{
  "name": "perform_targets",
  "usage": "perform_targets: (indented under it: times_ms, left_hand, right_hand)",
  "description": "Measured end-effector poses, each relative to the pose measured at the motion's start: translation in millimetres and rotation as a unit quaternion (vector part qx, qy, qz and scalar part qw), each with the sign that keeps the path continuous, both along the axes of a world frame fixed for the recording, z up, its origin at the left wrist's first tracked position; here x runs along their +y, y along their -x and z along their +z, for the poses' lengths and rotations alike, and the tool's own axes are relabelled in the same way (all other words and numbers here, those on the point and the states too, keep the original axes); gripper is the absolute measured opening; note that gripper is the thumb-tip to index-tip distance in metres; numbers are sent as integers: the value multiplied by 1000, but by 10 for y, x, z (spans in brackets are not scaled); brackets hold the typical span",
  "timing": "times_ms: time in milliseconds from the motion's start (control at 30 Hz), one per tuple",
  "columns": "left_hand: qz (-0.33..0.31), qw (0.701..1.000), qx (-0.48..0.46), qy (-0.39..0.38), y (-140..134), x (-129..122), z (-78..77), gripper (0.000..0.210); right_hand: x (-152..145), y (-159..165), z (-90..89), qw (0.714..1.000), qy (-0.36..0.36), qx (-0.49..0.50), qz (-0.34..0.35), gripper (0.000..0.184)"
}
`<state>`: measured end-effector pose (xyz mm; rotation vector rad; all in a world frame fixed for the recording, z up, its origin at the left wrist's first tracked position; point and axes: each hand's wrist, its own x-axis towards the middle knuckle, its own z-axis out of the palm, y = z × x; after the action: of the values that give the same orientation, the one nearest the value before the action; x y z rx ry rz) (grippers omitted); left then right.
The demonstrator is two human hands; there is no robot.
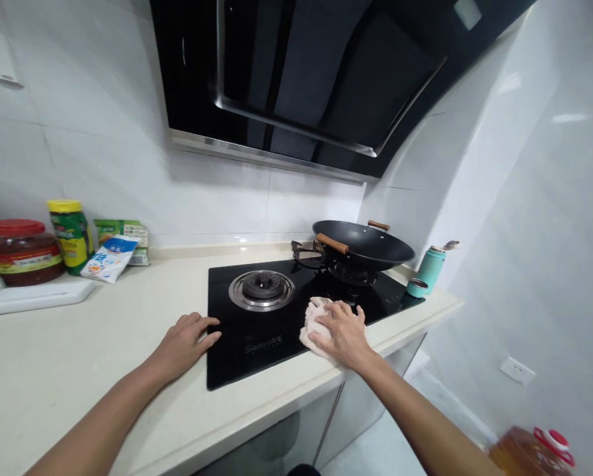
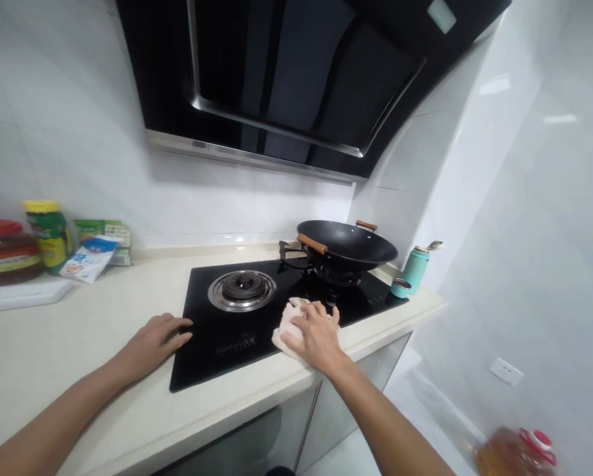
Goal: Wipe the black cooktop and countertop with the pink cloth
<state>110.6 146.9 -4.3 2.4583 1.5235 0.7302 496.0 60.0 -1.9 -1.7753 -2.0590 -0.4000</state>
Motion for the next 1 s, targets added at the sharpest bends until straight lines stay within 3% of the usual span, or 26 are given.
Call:
perform_targets:
  times_ms: [167, 233, 400, 600, 733, 867, 1000]
  left_hand:
    - [2, 1000, 0, 5, 11, 5, -2, 56]
    - [2, 1000, 1, 5, 15, 13, -12, 56]
    - [6, 1000, -1, 6, 17, 45, -26, 54]
    - [4, 1000, -7, 10, 43, 112, -66, 57]
    - [2, 1000, -10, 9, 55, 139, -83, 58]
    - [6, 1000, -8, 12, 39, 130, -53, 59]
    - [1, 1000, -8, 1, 19, 116, -27, 59]
  right_hand:
    - [-44, -426, -60, 999, 26, 10, -33, 46]
    - [14, -645, -87, 996, 17, 25, -79, 48]
    - [280, -1255, -82, 972, 24, 27, -231, 69]
    - [655, -1797, -5, 944, 84, 45, -316, 72]
    - [886, -1982, 73, 918, 144, 98, -357, 78]
    - [982, -2014, 169, 893, 146, 123, -407, 77]
    - [851, -1889, 213, 908, 133, 101, -384, 68]
